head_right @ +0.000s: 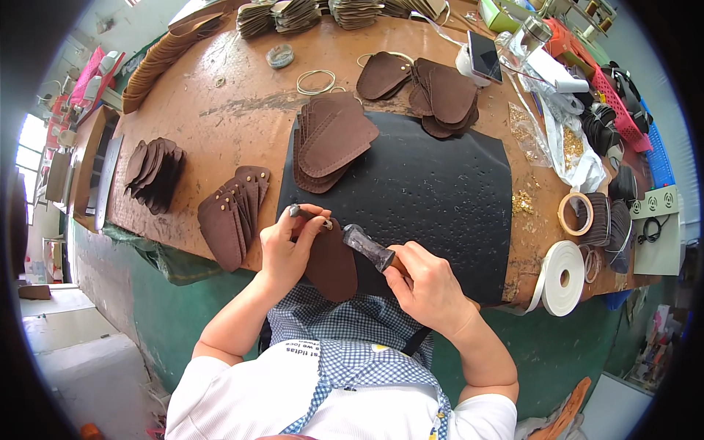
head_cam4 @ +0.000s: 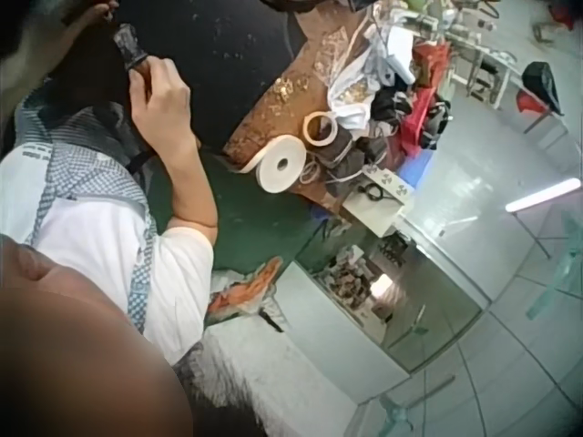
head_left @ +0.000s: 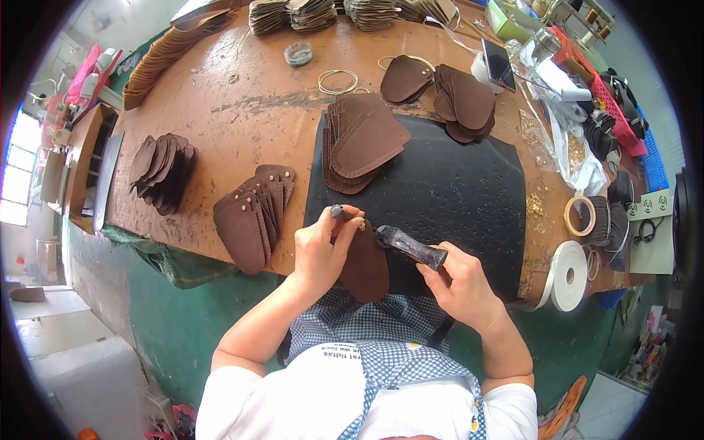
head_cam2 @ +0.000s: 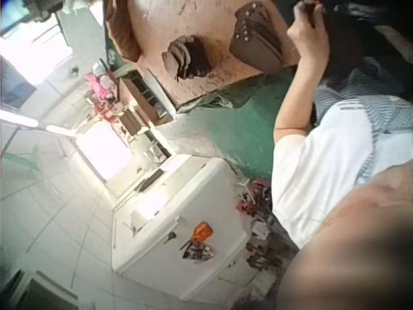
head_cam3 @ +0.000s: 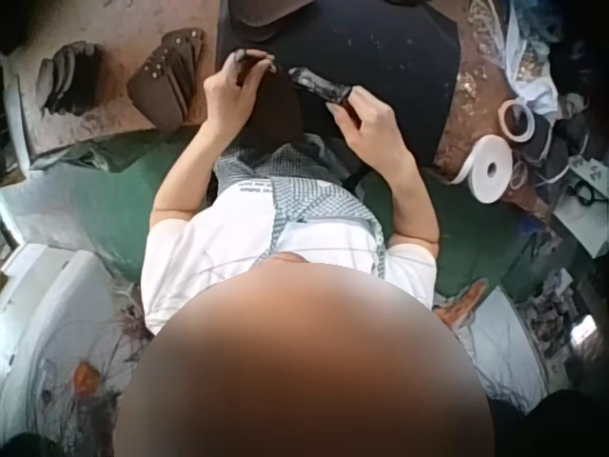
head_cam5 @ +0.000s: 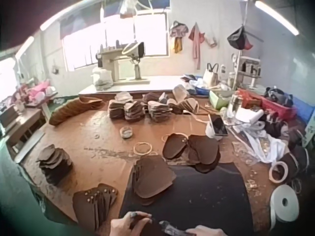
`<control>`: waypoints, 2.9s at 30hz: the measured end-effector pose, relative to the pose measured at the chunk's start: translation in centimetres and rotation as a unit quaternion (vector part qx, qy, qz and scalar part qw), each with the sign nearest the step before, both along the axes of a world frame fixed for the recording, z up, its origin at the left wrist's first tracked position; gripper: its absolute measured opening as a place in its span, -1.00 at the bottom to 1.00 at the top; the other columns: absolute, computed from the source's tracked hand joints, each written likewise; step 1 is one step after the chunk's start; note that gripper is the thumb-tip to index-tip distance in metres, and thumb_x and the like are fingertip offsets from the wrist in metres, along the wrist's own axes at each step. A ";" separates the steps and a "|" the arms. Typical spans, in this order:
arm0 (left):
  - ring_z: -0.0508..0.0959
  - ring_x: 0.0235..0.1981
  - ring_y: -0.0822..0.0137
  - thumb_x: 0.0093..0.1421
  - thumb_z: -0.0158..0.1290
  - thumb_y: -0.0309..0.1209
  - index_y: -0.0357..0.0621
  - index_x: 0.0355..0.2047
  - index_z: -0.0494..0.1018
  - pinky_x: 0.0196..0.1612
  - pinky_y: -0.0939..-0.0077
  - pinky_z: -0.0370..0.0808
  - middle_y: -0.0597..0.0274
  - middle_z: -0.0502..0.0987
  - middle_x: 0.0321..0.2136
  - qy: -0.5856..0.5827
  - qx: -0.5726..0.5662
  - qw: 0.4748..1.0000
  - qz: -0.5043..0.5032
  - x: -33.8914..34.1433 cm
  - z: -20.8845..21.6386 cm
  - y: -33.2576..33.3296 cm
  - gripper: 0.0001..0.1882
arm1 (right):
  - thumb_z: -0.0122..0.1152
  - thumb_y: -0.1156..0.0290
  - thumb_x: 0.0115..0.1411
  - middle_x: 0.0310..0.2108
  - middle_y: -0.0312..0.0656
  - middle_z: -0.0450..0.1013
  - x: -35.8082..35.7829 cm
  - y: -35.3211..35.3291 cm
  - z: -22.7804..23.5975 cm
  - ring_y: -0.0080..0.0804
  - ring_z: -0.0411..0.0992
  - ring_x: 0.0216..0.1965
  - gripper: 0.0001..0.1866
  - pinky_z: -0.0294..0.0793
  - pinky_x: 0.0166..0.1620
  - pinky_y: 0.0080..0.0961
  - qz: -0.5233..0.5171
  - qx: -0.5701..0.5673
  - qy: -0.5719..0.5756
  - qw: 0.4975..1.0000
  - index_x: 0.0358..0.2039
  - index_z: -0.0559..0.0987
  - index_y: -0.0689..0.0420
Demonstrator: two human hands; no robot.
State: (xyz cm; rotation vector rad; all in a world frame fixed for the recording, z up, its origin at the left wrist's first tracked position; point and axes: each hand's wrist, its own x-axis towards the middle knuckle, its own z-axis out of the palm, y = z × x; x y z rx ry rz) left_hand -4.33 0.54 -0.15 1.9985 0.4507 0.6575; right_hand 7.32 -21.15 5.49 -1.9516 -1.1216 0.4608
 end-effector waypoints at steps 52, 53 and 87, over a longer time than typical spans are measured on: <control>0.70 -0.41 0.10 0.14 0.27 -0.52 -0.29 -0.21 0.52 -0.40 0.37 0.65 0.07 0.68 -0.39 -0.010 0.247 0.968 -0.033 -0.2 -0.7 -1.2 -0.78 | 0.22 0.60 0.26 -0.19 0.07 0.58 0.7 1.2 4.7 0.00 0.62 -0.33 -0.56 0.59 -0.29 -0.36 -0.020 0.080 -0.209 0.975 0.17 0.52 0.27; 0.72 -0.42 0.19 0.19 0.24 -0.52 -0.32 -0.21 0.54 -0.37 0.43 0.65 0.05 0.69 -0.36 -0.012 0.236 0.971 -0.031 -0.1 -0.6 -1.1 -0.81 | 0.21 0.61 0.26 -0.18 0.06 0.59 1.0 0.5 4.2 -0.02 0.63 -0.32 -0.55 0.59 -0.27 -0.37 -0.043 0.070 -0.219 0.972 0.19 0.50 0.28; 0.49 -0.41 0.54 0.16 0.28 -0.44 -0.33 -0.33 0.51 -0.30 0.54 0.47 0.31 0.55 -0.49 0.117 -0.088 0.977 0.154 -10.6 4.9 11.1 -0.80 | 0.24 0.65 0.19 -0.15 -0.11 0.52 -1.4 6.0 -1.0 -0.38 0.53 -0.22 -0.70 0.52 -0.18 -0.51 0.018 0.070 0.061 0.996 -0.04 0.57 0.28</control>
